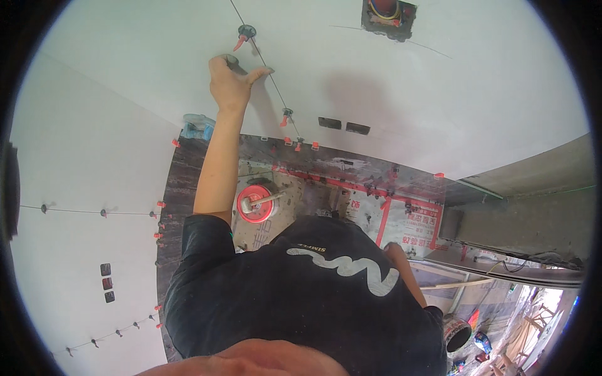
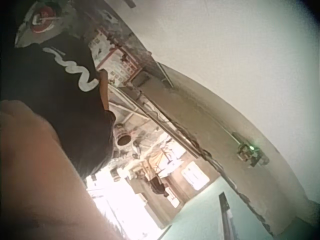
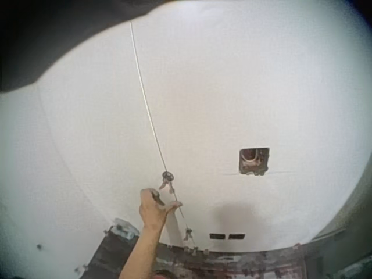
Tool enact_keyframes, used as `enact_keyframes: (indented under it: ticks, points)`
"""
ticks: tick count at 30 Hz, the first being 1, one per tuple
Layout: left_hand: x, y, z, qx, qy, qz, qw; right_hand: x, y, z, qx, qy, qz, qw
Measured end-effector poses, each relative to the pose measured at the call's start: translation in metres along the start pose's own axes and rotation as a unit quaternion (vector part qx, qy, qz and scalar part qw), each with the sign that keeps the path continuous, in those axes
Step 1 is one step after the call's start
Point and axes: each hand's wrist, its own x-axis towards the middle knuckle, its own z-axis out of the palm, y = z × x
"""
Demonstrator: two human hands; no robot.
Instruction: Installing large format wall tiles using a leveling system, spacers, and a rubber mallet.
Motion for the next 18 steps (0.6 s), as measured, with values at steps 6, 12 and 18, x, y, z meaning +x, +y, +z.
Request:
enact_keyframes:
  ticks: [6,12,18]
  points:
    - [-0.029,-0.022,0.022,-0.161,0.007,-0.063,0.985,0.007,-0.026,-0.015,-0.096,0.134,-0.070,0.984]
    - [-0.087,0.025,0.015,-0.715,-0.114,-0.555,0.409,-0.029,-0.288,-0.186,0.243,0.330,-0.290,0.865]
    - [-0.089,0.050,0.001,-0.677,-0.089,-0.569,0.459,-0.066,-0.414,-0.253,0.251,0.291,-0.455,0.803]
